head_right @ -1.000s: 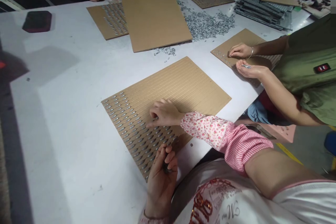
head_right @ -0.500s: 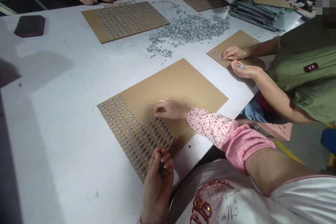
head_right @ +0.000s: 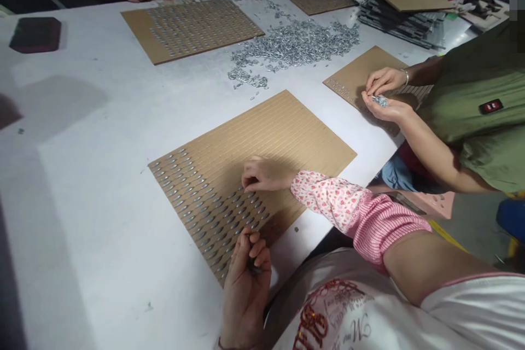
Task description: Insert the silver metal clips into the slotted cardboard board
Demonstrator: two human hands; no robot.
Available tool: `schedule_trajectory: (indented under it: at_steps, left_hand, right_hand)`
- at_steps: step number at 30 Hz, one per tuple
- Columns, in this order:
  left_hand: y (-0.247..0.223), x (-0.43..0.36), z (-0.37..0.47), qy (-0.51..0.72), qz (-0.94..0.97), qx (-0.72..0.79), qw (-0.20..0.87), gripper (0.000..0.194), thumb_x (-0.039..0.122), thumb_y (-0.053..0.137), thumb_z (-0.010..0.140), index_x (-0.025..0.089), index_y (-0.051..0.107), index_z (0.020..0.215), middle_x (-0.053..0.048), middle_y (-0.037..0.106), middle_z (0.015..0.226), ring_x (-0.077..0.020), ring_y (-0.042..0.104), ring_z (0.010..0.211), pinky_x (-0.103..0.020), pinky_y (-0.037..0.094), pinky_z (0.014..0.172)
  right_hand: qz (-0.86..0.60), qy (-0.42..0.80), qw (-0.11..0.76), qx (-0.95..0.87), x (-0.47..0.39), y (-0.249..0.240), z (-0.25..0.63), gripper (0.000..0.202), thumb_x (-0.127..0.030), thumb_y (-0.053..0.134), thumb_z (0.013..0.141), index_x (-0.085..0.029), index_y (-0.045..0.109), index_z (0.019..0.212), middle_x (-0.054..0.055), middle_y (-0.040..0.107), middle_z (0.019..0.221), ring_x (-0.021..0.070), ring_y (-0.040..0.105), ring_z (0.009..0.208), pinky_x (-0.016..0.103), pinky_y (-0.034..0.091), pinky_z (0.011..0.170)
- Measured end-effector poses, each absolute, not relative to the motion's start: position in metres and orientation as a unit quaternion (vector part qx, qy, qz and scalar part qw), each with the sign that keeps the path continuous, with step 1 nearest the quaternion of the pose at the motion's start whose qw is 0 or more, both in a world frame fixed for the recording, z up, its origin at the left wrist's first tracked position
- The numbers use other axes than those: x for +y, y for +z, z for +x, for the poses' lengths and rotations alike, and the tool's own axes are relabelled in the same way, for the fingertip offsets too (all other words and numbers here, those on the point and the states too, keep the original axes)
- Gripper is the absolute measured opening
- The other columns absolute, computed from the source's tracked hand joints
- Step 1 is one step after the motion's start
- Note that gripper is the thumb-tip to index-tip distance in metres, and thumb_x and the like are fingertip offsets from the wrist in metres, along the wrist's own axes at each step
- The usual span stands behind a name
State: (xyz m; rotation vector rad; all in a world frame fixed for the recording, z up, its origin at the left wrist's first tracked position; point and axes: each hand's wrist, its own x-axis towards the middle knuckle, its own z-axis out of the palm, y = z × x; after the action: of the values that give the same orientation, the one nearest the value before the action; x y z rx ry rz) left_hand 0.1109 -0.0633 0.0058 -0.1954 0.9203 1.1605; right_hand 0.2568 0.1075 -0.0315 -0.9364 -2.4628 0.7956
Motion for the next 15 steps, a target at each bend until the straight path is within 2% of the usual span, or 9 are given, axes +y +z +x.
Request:
schedule_trajectory:
  at_steps: [8, 12, 15]
  left_hand:
    - [0.0075, -0.0653, 0.113, 0.522, -0.07, 0.419, 0.74, 0.021, 0.02, 0.076, 0.071, 0.014, 0.068, 0.09, 0.001, 0.051, 0.077, -0.0028, 0.043, 0.057, -0.01, 0.037, 0.045]
    - [0.0091, -0.0668, 0.1116, 0.521, -0.063, 0.419, 0.741, 0.021, 0.02, 0.076, 0.072, 0.014, 0.067, 0.09, 0.001, 0.052, 0.077, -0.0028, 0.043, 0.057, -0.011, 0.037, 0.045]
    - [0.01, -0.0679, 0.1103, 0.523, -0.068, 0.42, 0.738, 0.02, 0.018, 0.075, 0.072, 0.014, 0.067, 0.09, 0.001, 0.052, 0.078, -0.0029, 0.043, 0.056, -0.011, 0.037, 0.044]
  right_hand:
    - [-0.349, 0.267, 0.175, -0.881, 0.1061, -0.0284, 0.2537, 0.022, -0.038, 0.062, 0.084, -0.018, 0.069, 0.081, 0.003, 0.061, 0.084, 0.0158, 0.049, 0.084, 0.032, 0.035, 0.088]
    - [-0.321, 0.309, 0.208, -0.871, 0.1101, -0.029, 0.2574, 0.022, -0.038, 0.063, 0.083, -0.016, 0.067, 0.084, 0.003, 0.061, 0.084, 0.0143, 0.051, 0.085, 0.03, 0.035, 0.09]
    - [-0.297, 0.324, 0.195, -0.877, 0.1115, -0.0291, 0.2606, 0.02, -0.036, 0.066, 0.081, -0.016, 0.068, 0.082, 0.003, 0.061, 0.082, 0.0141, 0.051, 0.085, 0.029, 0.035, 0.089]
